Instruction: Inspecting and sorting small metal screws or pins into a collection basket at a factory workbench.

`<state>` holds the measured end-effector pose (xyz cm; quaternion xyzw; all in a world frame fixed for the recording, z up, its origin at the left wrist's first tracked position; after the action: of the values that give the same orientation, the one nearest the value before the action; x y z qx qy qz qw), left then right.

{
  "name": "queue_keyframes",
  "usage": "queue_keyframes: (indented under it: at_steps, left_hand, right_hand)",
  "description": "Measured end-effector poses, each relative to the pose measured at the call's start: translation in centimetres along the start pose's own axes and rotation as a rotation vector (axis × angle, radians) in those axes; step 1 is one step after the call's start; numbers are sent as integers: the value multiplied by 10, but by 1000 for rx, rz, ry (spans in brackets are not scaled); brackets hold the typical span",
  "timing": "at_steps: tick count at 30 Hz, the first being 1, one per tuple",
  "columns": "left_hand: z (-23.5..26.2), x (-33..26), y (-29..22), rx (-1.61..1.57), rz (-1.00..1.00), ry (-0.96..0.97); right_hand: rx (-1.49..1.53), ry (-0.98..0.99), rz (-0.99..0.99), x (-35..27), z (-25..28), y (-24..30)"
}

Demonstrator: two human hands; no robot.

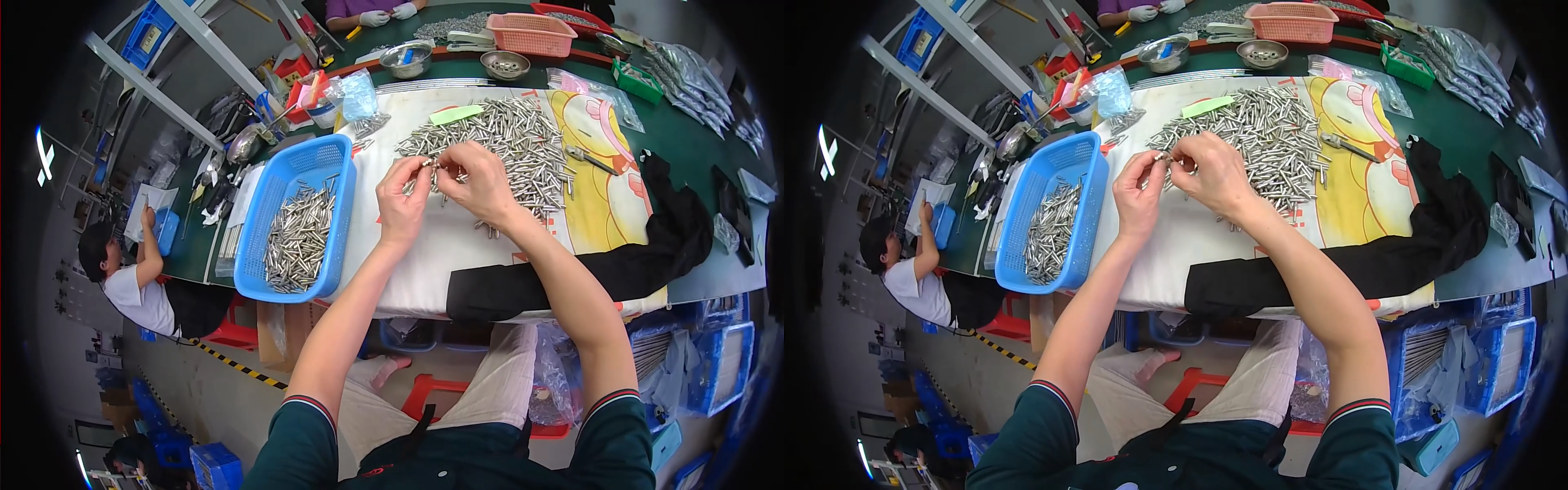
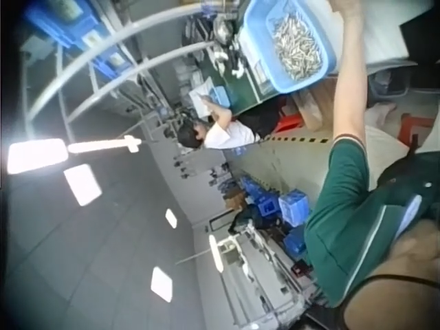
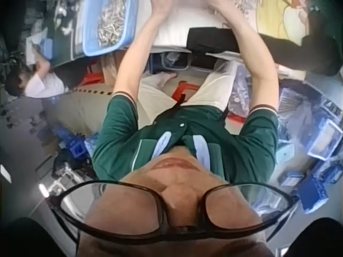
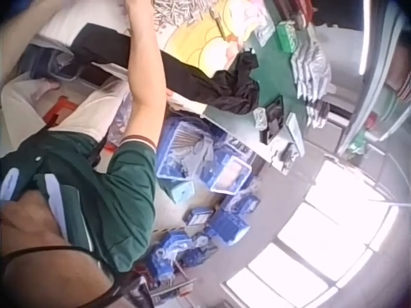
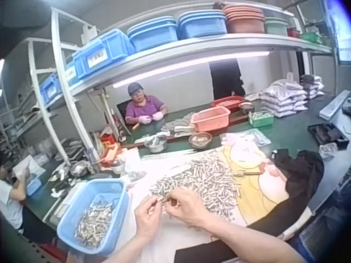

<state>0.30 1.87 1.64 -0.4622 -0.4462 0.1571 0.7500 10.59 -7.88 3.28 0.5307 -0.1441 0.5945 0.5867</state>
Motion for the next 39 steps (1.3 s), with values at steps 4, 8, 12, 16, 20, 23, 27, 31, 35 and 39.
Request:
queue_keyframes:
  at_steps: [4,8,12,16,20,23,27,31,35,39]
  left_hand:
    - [-3,-7,13,-27,24,-33]
    - [2,-4,10,32,-80,-11]
    - [5,-4,7,34,-162,-17]
    - [8,-5,4,68,-178,-22]
    - [8,-6,3,61,-186,-29]
    - [8,-6,2,42,-186,-35]
    - [8,-7,3,3,-148,-36]
    - [7,-8,6,1,-118,-33]
    - [7,-9,6,-6,-102,-38]
    - [8,-9,7,-6,-84,-43]
  right_hand:
    - [-41,-47,61,-3,-5,1]
    - [-6,-70,63,-4,-9,-1]
    - [-11,-100,123,-3,-10,6]
    - [11,-127,141,-3,-11,6]
    - [-28,-157,229,-2,-11,10]
    - [-17,-158,215,-4,-13,9]
    - [10,-170,189,-3,-13,14]
    - [-1,-149,146,-2,-11,16]
    - [-6,-130,115,-1,-10,18]
    - [-8,-130,121,-1,-10,17]
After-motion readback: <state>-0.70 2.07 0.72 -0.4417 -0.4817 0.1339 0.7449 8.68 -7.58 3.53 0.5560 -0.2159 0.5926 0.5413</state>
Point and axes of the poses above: each hand's wrist, its own x-axis towards the middle knuckle, its own z-axis out of the back of the hand, y = z × x, the point moved 2 cm from there along x, towards the middle knuckle, and after that the axes turned 9 degrees about z, right-handed, at the moved point
